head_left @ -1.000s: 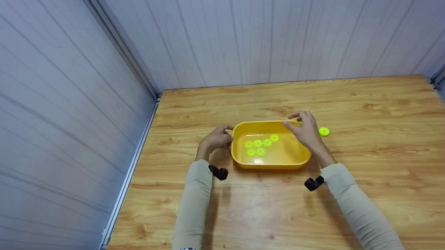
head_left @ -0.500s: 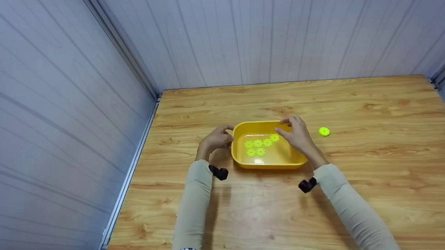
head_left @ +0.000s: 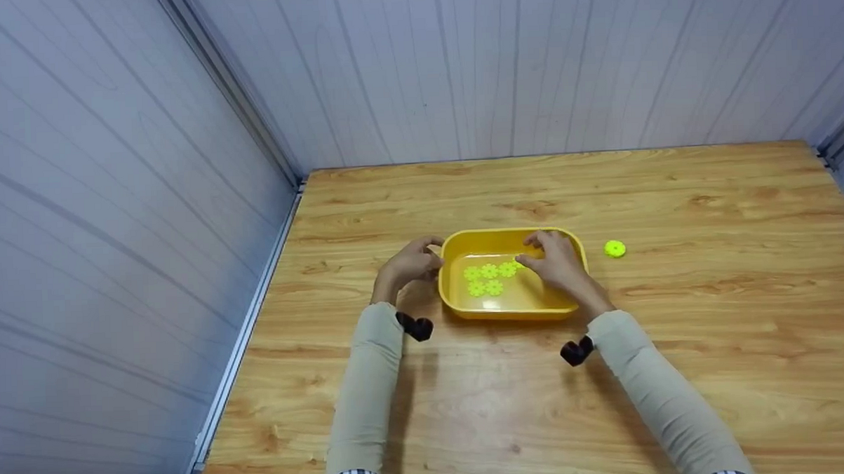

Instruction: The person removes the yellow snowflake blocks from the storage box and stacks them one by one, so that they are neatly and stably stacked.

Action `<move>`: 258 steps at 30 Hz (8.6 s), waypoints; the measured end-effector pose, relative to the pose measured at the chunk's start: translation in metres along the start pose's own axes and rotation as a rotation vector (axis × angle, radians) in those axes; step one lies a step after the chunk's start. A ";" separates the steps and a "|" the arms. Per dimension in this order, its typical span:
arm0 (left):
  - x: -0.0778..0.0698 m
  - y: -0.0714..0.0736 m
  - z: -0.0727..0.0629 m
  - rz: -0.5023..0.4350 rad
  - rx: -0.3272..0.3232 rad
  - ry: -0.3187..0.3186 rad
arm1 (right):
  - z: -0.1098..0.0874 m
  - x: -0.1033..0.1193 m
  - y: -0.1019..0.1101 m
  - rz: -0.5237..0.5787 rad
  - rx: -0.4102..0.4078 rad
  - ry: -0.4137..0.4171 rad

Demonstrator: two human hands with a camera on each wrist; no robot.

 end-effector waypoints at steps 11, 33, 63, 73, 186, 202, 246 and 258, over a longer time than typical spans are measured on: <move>0.000 -0.001 0.000 -0.040 0.011 -0.021 | -0.001 -0.002 -0.009 -0.197 0.072 -0.028; -0.001 0.001 -0.002 -0.025 0.009 -0.013 | 0.000 -0.003 -0.012 -0.385 0.062 -0.021; -0.001 -0.001 0.000 -0.020 -0.004 -0.001 | 0.000 0.004 -0.003 -0.034 0.061 -0.008; -0.001 -0.001 -0.001 -0.018 -0.007 -0.014 | 0.000 0.014 0.009 0.059 -0.002 0.051; -0.002 -0.002 -0.002 -0.012 -0.002 -0.011 | -0.033 -0.089 0.129 -0.090 -0.404 -0.340; 0.000 -0.001 -0.001 -0.002 -0.016 0.003 | -0.035 -0.089 0.134 -0.001 -0.423 -0.314; -0.002 -0.001 -0.002 -0.008 0.003 -0.011 | -0.013 -0.004 0.065 0.235 -0.252 0.046; -0.002 -0.002 -0.002 -0.013 0.007 -0.003 | -0.008 0.008 0.041 0.235 -0.169 0.123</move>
Point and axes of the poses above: each hand's wrist, its own z-axis towards the middle knuckle, its own y-axis out of the back of the hand, x = y × z, the point moved 5 cm from there along z, towards the middle knuckle, and after that the axes turned 15 degrees about z, right-handed, at the moved point
